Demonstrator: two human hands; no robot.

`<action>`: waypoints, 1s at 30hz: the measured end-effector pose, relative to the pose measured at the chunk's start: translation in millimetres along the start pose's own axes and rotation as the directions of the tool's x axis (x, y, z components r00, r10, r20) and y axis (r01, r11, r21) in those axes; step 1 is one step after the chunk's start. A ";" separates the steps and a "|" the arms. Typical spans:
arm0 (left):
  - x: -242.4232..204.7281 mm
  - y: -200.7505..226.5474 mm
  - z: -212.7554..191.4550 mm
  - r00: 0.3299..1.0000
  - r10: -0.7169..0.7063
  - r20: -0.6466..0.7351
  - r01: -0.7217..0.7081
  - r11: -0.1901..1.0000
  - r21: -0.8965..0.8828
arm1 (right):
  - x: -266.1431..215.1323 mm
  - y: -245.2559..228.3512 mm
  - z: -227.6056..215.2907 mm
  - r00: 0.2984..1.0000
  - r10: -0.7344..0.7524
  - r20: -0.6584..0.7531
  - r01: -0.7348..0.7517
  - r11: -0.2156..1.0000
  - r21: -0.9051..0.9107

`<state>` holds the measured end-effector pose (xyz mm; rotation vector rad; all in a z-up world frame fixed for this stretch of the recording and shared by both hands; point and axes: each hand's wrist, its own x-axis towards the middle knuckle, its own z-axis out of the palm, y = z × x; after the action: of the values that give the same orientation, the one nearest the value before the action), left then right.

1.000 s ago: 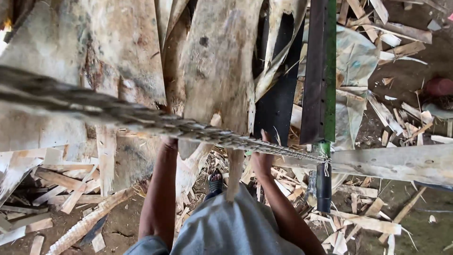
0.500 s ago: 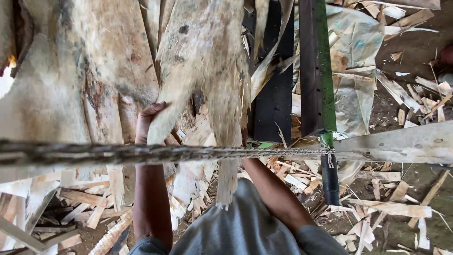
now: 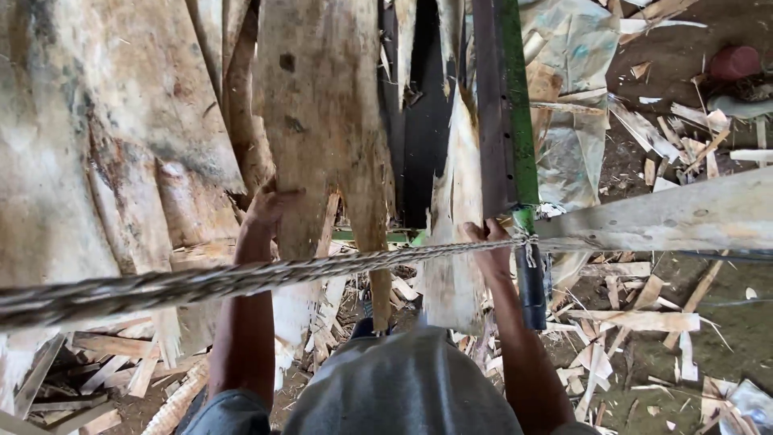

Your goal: Slicing thin strips of bark using a manual cutting machine.

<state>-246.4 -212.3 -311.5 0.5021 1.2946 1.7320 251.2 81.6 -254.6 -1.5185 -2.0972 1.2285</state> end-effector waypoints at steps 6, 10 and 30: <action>-62.7 123.5 170.3 0.988 0.155 -0.021 -0.146 0.961 0.235 | -12.0 66.2 -27.8 0.981 -0.172 -0.094 0.173 0.985 0.000; -60.1 43.5 119.4 0.900 0.375 0.222 -0.349 0.925 -0.147 | -30.5 96.4 -46.2 0.856 -0.368 -0.363 0.315 0.928 -0.199; -104.9 43.8 249.9 0.989 0.149 -0.015 -0.150 0.986 -0.078 | -88.7 -106.0 -162.2 0.882 0.140 0.451 -0.419 0.674 0.609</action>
<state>-22.7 -164.9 -159.6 0.5582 1.2150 1.9037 324.0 70.8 -54.6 -1.3250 -1.2725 2.2530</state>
